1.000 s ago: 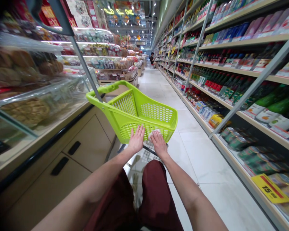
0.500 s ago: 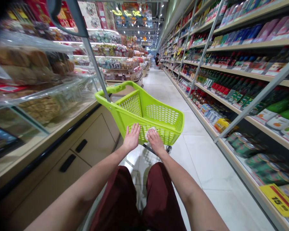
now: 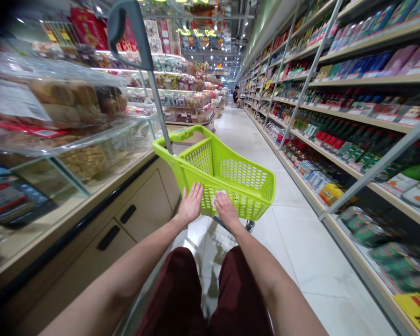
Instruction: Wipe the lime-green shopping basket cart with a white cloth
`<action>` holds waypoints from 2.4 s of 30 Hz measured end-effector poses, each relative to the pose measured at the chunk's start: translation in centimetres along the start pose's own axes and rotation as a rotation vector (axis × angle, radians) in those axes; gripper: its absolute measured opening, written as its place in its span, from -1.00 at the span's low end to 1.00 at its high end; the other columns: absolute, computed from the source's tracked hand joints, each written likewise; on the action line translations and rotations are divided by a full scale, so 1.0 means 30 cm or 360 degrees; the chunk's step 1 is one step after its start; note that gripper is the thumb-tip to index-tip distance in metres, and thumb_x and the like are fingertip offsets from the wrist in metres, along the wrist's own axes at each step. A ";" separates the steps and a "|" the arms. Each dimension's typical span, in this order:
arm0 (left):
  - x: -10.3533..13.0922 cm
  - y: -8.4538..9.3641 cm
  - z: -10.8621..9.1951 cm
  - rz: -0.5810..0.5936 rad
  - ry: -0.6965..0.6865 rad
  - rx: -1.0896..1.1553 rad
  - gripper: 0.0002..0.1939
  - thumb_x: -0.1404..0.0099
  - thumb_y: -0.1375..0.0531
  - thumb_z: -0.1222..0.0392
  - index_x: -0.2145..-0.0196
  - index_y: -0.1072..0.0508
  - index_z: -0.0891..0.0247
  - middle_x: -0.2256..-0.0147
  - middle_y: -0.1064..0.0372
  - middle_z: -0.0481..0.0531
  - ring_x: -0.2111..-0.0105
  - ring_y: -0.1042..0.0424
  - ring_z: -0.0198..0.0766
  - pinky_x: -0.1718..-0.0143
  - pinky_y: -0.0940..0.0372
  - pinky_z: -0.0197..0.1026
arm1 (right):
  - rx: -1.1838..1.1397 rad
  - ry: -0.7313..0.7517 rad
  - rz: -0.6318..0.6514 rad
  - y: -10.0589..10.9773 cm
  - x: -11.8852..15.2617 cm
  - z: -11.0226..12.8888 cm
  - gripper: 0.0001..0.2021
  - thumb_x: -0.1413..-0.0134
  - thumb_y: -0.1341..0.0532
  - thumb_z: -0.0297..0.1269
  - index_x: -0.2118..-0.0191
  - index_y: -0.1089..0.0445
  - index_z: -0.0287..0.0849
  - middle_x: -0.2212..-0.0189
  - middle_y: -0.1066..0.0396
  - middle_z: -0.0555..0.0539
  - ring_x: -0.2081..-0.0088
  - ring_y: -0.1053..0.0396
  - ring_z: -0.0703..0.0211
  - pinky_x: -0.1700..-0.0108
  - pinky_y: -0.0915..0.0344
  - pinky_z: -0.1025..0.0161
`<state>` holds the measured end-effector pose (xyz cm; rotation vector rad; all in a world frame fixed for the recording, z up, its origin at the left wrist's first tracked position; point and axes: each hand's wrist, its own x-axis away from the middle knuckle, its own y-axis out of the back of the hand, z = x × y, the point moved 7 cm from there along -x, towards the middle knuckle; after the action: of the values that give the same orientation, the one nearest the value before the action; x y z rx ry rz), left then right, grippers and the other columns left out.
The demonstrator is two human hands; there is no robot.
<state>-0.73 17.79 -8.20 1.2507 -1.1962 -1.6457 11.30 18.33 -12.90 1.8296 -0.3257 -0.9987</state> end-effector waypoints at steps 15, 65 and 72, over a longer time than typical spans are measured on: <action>0.017 -0.011 0.108 0.0056 0.0142 -0.0094 -0.34 -0.13 0.10 0.33 -0.20 0.13 0.45 -0.24 0.30 0.17 -0.23 0.35 -0.09 -0.16 0.36 0.17 | -0.0024 0.0050 -0.0189 0.054 -0.174 0.036 -0.67 -0.15 0.02 -0.46 -0.03 -0.25 -0.26 -0.14 -0.09 -0.19 -0.22 0.18 0.06 -0.17 0.00 -0.02; -0.209 0.205 0.289 0.0003 0.0133 -0.0202 -0.38 -0.16 0.07 0.30 -0.19 0.05 0.37 -0.24 0.25 0.15 -0.23 0.32 -0.02 -0.14 0.39 0.26 | -0.0269 -0.0350 -0.0136 0.148 -0.410 0.003 -0.59 -0.11 0.03 -0.51 -0.09 -0.18 -0.21 -0.14 -0.09 -0.14 -0.19 0.08 0.06 -0.14 -0.01 0.06; -0.217 0.208 0.269 0.0103 0.0156 -0.0160 -0.35 -0.10 0.04 0.35 -0.19 0.01 0.33 -0.23 0.21 0.15 -0.22 0.29 0.00 -0.12 0.43 0.30 | -0.0084 -0.0518 -0.0266 0.161 -0.132 -0.178 -0.63 -0.14 0.05 -0.42 -0.07 -0.20 -0.21 -0.07 -0.19 -0.16 -0.12 -0.04 0.02 -0.10 -0.03 0.03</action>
<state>-6.76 23.90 0.34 1.2030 -1.0704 -1.5599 13.85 21.83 -5.91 1.6649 -0.3425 -1.4136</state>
